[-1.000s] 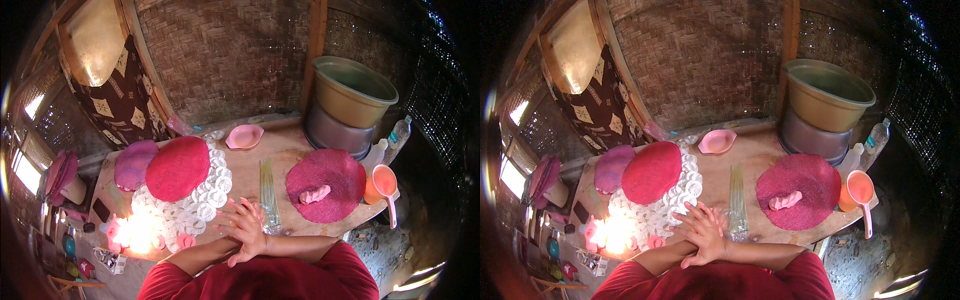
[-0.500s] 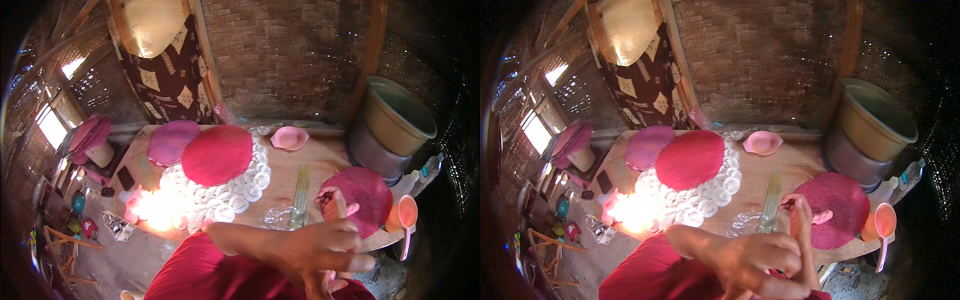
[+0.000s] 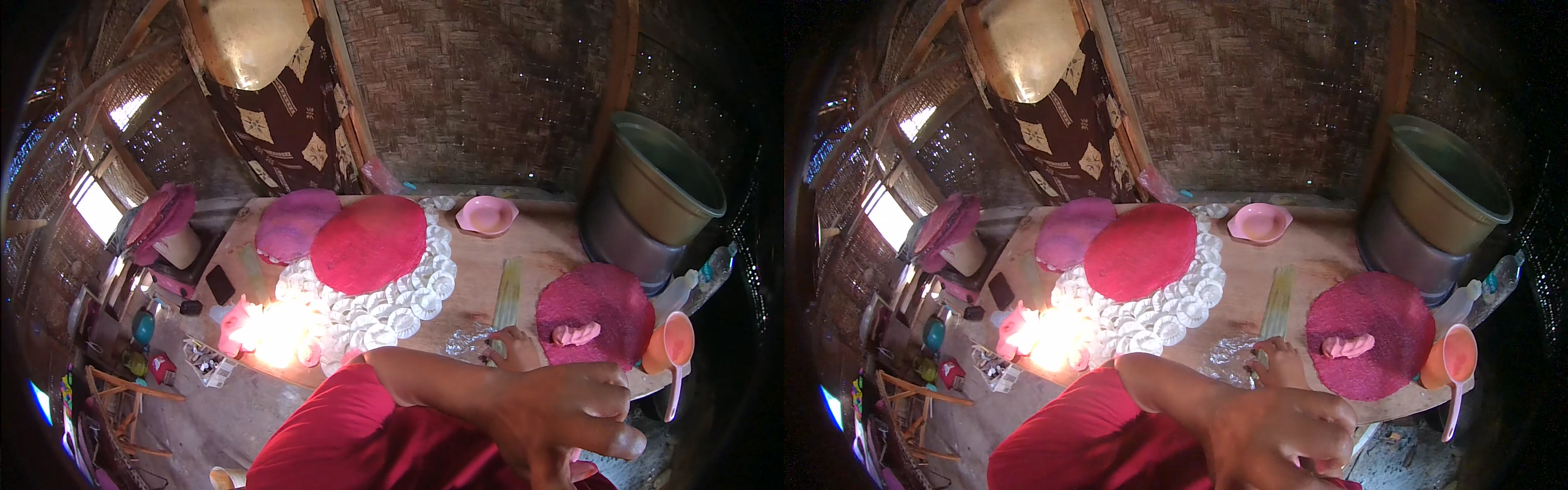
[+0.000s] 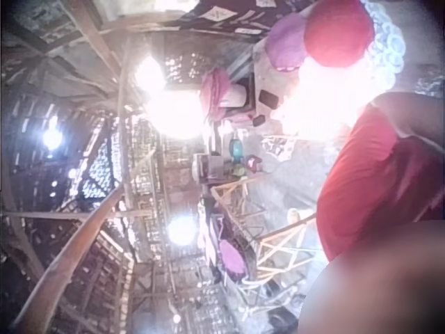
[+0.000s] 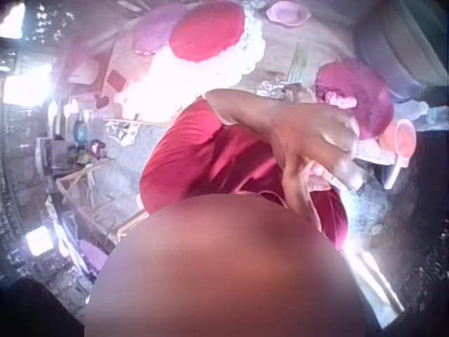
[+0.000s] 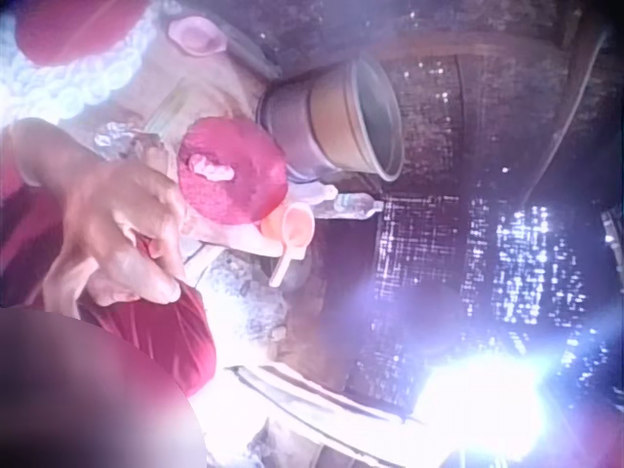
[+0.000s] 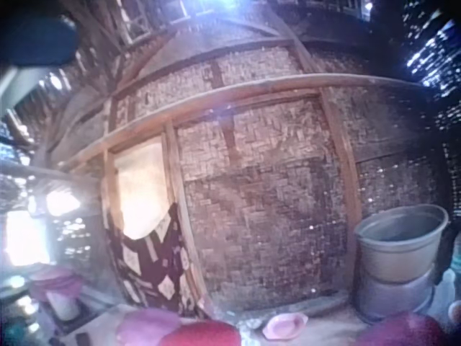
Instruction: The person repeatedly takes small pieces of pink dough, rolls them between the palms, flattens them, and presses them into a small plastic mold to form flower-shaped pieces. The finished pieces are placed on a pink mat on the table.
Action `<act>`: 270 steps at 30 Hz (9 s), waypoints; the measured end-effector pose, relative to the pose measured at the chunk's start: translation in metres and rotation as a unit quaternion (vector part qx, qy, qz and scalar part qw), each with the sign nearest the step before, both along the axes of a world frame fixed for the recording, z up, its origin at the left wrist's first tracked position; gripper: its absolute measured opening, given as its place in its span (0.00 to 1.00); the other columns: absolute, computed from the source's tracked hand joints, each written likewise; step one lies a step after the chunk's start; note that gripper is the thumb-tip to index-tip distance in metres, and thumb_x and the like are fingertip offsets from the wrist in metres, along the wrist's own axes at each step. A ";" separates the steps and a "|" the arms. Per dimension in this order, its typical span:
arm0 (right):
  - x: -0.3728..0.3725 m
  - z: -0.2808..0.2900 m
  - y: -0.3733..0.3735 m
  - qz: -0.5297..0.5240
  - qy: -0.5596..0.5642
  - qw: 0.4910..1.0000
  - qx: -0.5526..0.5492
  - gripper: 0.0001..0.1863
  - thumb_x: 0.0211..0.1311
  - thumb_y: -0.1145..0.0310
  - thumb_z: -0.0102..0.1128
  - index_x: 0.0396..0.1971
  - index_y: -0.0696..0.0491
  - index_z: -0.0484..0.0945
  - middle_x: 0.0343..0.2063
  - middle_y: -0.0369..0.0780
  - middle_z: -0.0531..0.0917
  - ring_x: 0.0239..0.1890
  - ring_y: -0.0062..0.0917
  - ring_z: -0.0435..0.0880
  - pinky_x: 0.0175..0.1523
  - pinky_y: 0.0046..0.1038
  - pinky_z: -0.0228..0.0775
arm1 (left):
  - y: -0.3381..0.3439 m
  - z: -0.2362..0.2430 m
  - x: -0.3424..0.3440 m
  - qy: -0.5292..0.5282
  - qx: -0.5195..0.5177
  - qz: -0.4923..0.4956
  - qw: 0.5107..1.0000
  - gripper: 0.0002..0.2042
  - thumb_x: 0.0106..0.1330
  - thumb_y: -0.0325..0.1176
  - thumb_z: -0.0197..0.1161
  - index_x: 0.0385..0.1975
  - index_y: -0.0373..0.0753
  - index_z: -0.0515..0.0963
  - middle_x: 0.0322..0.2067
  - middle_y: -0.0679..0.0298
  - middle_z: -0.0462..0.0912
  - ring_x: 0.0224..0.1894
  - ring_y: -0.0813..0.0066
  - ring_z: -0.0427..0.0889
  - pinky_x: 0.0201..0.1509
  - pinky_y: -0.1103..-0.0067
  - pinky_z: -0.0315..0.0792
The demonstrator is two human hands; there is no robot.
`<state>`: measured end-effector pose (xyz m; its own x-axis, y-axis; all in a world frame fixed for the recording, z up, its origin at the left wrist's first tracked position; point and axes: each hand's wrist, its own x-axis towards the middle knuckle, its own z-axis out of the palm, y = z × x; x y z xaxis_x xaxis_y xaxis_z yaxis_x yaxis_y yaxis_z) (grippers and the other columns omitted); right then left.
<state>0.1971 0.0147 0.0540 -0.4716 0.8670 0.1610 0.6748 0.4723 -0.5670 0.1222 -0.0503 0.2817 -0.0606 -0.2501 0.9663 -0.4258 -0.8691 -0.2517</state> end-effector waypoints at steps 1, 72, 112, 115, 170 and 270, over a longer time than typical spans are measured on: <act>-0.001 -0.004 0.000 -0.011 -0.046 0.999 0.020 0.22 0.50 0.58 0.69 0.45 0.51 0.78 0.40 0.44 0.80 0.46 0.40 0.78 0.51 0.41 0.66 | 0.000 0.002 -0.001 -0.005 0.007 0.011 1.000 0.20 0.61 0.34 0.64 0.49 0.72 0.76 0.46 0.64 0.73 0.26 0.70 0.74 0.23 0.75 0.69; 0.017 -0.022 0.079 -0.018 -0.268 0.963 0.011 0.50 0.37 0.34 0.69 0.53 0.55 0.64 0.47 0.47 0.72 0.55 0.43 0.71 0.56 0.45 0.62 | 0.024 -0.287 -0.066 0.572 -0.399 0.365 0.617 0.36 0.65 0.55 0.54 0.61 0.26 0.62 0.65 0.44 0.60 0.68 0.51 0.59 0.71 0.66 0.54; 0.022 -0.021 0.114 0.017 -0.216 0.974 -0.071 0.42 0.47 0.40 0.68 0.55 0.52 0.66 0.50 0.52 0.73 0.54 0.47 0.73 0.56 0.48 0.63 | 0.022 -0.289 -0.070 0.558 -0.377 0.371 0.640 0.37 0.67 0.55 0.51 0.60 0.23 0.62 0.64 0.44 0.62 0.69 0.53 0.58 0.72 0.65 0.52; 0.022 -0.028 0.108 0.007 -0.227 0.974 -0.011 0.40 0.46 0.39 0.67 0.53 0.49 0.67 0.49 0.48 0.72 0.54 0.47 0.71 0.56 0.48 0.62 | 0.022 -0.289 -0.069 0.540 -0.375 0.373 0.654 0.36 0.67 0.54 0.52 0.60 0.23 0.61 0.63 0.44 0.62 0.68 0.53 0.59 0.72 0.64 0.53; 0.007 0.006 0.058 -0.124 0.448 0.883 -0.058 0.10 0.66 0.67 0.58 0.38 0.59 0.78 0.28 0.29 0.76 0.32 0.11 0.70 0.38 0.17 0.65 | 0.100 -0.224 -0.086 0.028 -0.828 -0.226 0.512 0.21 0.67 0.47 0.59 0.47 0.34 0.74 0.41 0.63 0.80 0.43 0.76 0.79 0.52 0.78 0.73; 0.009 0.200 -0.064 0.510 0.243 0.785 0.253 0.06 0.68 0.67 0.54 0.34 0.52 0.76 0.36 0.40 0.79 0.35 0.30 0.76 0.40 0.34 0.65 | -0.012 -0.033 -0.145 0.332 -0.250 0.002 0.910 0.10 0.65 0.33 0.60 0.45 0.40 0.78 0.45 0.64 0.78 0.41 0.68 0.78 0.43 0.71 0.71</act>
<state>0.2062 -0.0494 0.2542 -0.6558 -0.1556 0.7387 -0.4396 0.8742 -0.2062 -0.0224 -0.0622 0.2487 0.5771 0.2311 0.7833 -0.3369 -0.8063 0.4861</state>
